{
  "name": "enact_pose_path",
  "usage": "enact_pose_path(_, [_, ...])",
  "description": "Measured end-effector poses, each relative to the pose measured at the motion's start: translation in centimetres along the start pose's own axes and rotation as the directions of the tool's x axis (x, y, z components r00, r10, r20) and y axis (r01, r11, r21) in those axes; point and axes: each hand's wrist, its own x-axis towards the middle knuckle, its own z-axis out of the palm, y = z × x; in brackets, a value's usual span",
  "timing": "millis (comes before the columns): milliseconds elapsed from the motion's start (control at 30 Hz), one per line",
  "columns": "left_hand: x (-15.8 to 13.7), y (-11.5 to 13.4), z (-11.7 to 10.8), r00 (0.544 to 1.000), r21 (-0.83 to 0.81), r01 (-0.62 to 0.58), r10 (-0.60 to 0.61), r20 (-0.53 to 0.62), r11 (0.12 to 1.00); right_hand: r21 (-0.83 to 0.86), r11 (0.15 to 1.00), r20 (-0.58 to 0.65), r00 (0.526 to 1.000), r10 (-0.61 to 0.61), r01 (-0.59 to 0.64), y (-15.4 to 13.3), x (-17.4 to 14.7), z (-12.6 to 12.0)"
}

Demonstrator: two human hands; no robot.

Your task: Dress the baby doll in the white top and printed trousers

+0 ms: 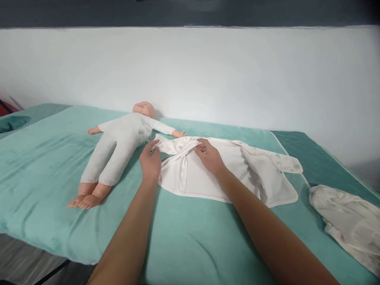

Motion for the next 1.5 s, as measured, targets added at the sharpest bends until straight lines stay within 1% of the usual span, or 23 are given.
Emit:
enact_pose_path(100, [-0.1,-0.2,-0.4,0.995,0.002,-0.074,0.074,-0.066,0.997,-0.098,0.995,0.039,0.999,0.013,-0.009,-0.2,0.6,0.0])
enact_pose_path(200, [-0.7,0.2,-0.6,0.979,0.096,-0.136,0.149,-0.143,0.986,-0.262,0.963,0.040,0.996,0.080,-0.067,-0.6,1.6,0.3])
enact_pose_path(233, [-1.0,0.3,-0.7,0.976,0.132,-0.144,0.163,-0.146,0.981,-0.312,0.946,0.029,0.994,0.106,-0.092,-0.7,1.9,0.4])
enact_pose_path(300, [-1.8,0.7,-0.8,0.984,0.221,-0.143,0.163,-0.075,0.965,-0.364,0.922,0.006,0.990,0.141,-0.129,-0.9,2.5,0.5])
enact_pose_path(400, [-3.1,1.1,-1.0,0.989,0.395,-0.139,0.106,0.103,0.908,-0.287,0.948,0.059,0.986,0.156,-0.133,-0.8,2.8,-0.2])
enact_pose_path(467, [-3.8,1.3,-1.2,0.985,0.509,-0.147,0.077,0.155,0.848,-0.172,0.980,0.158,0.979,0.130,-0.102,-0.5,2.7,-0.9])
enact_pose_path(533, [-4.2,1.6,-1.3,0.982,0.571,-0.150,0.055,0.180,0.807,-0.057,0.995,0.222,0.971,0.087,-0.077,-0.1,2.6,-1.5])
enact_pose_path(567, [-4.3,1.8,-1.4,0.981,0.568,-0.141,0.035,0.192,0.811,-0.004,0.997,0.222,0.972,0.075,-0.076,0.1,2.6,-1.6])
enact_pose_path(633, [-4.5,2.3,-1.4,0.974,0.463,-0.088,-0.021,0.227,0.882,0.110,0.989,0.172,0.982,0.077,-0.097,0.4,2.7,-1.6])
enact_pose_path(700, [-4.6,2.9,-1.4,0.959,0.240,-0.005,-0.063,0.278,0.971,0.235,0.966,0.095,0.991,0.091,-0.111,0.6,2.9,-1.2])
enact_pose_path(767, [-4.7,3.4,-1.3,0.952,0.014,0.065,-0.066,0.299,0.998,0.352,0.931,0.036,0.995,0.092,-0.099,0.7,3.1,-0.8])
enact_pose_path(833, [-4.7,3.5,-1.3,0.966,-0.111,0.099,-0.068,0.249,0.989,0.434,0.897,0.007,0.996,0.086,-0.081,0.6,3.1,-0.4])
enact_pose_path(900, [-4.5,3.2,-1.3,0.985,-0.151,0.110,-0.087,0.152,0.982,0.464,0.883,0.011,0.997,0.075,-0.072,0.5,3.1,-0.1])
enact_pose_path(967, [-4.1,2.6,-1.3,0.992,-0.152,0.124,-0.119,0.044,0.981,0.432,0.901,0.028,0.999,0.040,-0.048,0.5,3.0,0.2])
enact_pose_path(1067, [-3.7,1.9,-1.4,0.983,-0.128,0.149,-0.161,-0.091,0.981,0.280,0.959,0.031,0.998,-0.057,0.046,0.6,2.9,0.7])
enact_pose_path(1133, [-3.7,1.8,-1.5,0.978,-0.096,0.154,-0.166,-0.131,0.983,0.153,0.981,0.041,0.991,-0.127,0.119,0.7,2.8,1.1])
enact_pose_path(1200, [-3.8,1.8,-1.6,0.979,-0.041,0.149,-0.153,-0.136,0.988,0.025,0.978,0.087,0.975,-0.207,0.205,0.8,2.8,1.3])
enact_pose_path(1267, [-4.2,2.0,-1.6,0.985,0.047,0.081,-0.073,-0.155,0.996,-0.097,0.946,0.155,0.944,-0.292,0.309,0.9,2.7,1.5])
enact_pose_path(1300, [-4.4,2.1,-1.6,0.984,0.106,0.008,0.011,-0.175,0.994,-0.153,0.923,0.192,0.927,-0.322,0.352,0.9,2.5,1.6])
enact_pose_path(1367, [-5.1,2.2,-1.6,0.952,0.230,-0.186,0.233,-0.198,0.955,-0.252,0.882,0.247,0.908,-0.340,0.399,0.7,2.0,1.6])
enact_pose_path(1400, [-5.5,2.3,-1.6,0.928,0.271,-0.276,0.329,-0.174,0.922,-0.294,0.867,0.264,0.906,-0.331,0.402,0.5,1.6,1.6])
enact_pose_path(1433, [-6.0,2.5,-1.6,0.911,0.290,-0.350,0.396,-0.115,0.890,-0.334,0.856,0.274,0.909,-0.313,0.395,0.3,1.2,1.7])
enact_pose_path(1500, [-7.2,2.7,-1.8,0.885,0.280,-0.465,0.452,0.112,0.840,-0.414,0.835,0.272,0.925,-0.267,0.362,-0.3,0.1,1.6])
